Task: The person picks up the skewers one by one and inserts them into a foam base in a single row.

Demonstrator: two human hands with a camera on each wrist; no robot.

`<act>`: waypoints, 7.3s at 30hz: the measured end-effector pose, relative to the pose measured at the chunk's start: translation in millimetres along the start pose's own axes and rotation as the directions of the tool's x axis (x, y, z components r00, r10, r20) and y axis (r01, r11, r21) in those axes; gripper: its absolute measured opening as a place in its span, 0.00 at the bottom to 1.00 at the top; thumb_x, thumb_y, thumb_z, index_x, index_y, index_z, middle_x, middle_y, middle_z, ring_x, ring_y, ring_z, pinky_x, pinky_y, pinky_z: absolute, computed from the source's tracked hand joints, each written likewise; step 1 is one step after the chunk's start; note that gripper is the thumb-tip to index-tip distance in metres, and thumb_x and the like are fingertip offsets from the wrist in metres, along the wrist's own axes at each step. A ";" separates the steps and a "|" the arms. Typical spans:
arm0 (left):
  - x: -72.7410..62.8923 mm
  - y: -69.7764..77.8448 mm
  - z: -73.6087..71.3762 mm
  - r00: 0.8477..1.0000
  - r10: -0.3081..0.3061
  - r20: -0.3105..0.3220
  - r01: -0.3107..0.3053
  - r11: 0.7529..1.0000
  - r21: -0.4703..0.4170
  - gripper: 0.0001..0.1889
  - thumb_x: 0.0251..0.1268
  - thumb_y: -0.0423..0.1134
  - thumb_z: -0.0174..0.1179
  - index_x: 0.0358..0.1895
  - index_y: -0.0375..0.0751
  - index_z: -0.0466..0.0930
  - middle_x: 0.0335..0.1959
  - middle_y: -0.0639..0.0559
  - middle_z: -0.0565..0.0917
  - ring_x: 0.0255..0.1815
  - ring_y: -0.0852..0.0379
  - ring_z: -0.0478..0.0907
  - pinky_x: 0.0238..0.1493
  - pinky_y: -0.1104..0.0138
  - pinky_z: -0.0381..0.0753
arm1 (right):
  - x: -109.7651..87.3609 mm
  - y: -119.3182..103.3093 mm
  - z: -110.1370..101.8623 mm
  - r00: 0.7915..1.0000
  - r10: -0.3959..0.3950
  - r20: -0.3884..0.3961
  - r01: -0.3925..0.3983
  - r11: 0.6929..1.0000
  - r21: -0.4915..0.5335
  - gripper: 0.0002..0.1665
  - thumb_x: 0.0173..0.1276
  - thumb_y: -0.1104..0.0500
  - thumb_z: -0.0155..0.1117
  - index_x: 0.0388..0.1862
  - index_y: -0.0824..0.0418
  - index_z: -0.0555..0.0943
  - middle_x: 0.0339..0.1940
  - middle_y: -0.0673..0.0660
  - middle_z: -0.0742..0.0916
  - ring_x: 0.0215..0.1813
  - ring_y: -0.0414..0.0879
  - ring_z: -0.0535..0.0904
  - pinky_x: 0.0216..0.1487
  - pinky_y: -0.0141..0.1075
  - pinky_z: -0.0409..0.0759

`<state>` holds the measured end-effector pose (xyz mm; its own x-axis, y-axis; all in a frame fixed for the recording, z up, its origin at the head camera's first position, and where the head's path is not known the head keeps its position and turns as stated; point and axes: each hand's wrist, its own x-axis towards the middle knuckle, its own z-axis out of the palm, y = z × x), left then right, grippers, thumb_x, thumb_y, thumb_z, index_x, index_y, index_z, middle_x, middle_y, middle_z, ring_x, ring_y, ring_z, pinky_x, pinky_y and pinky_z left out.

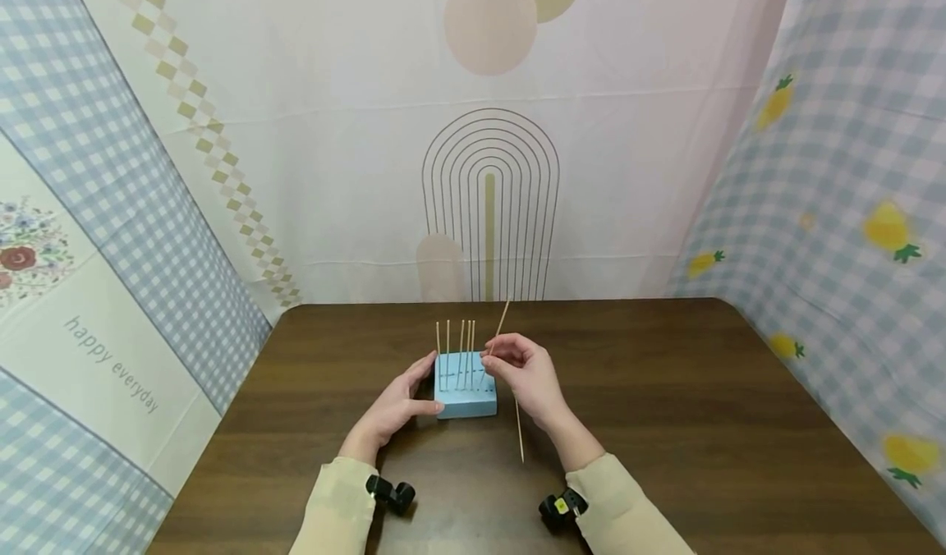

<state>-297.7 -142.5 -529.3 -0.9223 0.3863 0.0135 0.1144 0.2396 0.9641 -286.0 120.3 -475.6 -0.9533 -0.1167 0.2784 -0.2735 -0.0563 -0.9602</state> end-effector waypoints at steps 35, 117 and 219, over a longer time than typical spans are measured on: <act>0.3 1.4 -2.1 1.000 0.010 0.019 -0.010 1.000 -0.008 0.52 0.63 0.35 0.74 0.87 0.39 0.53 0.88 0.40 0.51 0.88 0.40 0.44 0.84 0.43 0.44 | -2.2 8.0 3.9 0.998 0.062 0.005 -0.058 0.956 -0.287 0.06 0.67 0.65 0.79 0.41 0.58 0.91 0.39 0.51 0.92 0.42 0.44 0.87 0.44 0.33 0.84; 0.6 -0.9 0.6 1.000 0.009 0.001 -0.009 1.000 0.003 0.52 0.63 0.35 0.74 0.87 0.40 0.53 0.88 0.41 0.52 0.88 0.41 0.45 0.84 0.45 0.46 | -5.2 3.0 9.7 0.995 0.059 0.080 -0.006 0.835 -0.550 0.03 0.68 0.64 0.78 0.39 0.56 0.93 0.36 0.47 0.92 0.37 0.39 0.85 0.41 0.36 0.86; -1.1 0.7 1.1 1.000 0.028 0.008 -0.028 1.000 -0.001 0.52 0.63 0.34 0.74 0.87 0.37 0.53 0.88 0.39 0.52 0.88 0.41 0.44 0.84 0.45 0.45 | -1.3 15.6 -38.1 0.925 0.377 -0.032 -0.315 0.718 -0.621 0.40 0.47 0.74 0.84 0.62 0.65 0.81 0.47 0.60 0.84 0.43 0.49 0.82 0.47 0.46 0.83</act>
<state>-296.2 -141.7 -529.0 -0.9157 0.4000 0.0381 0.1396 0.2279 0.9636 -293.9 157.3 -491.8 -0.9897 -0.0971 -0.1055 0.0242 0.6119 -0.7906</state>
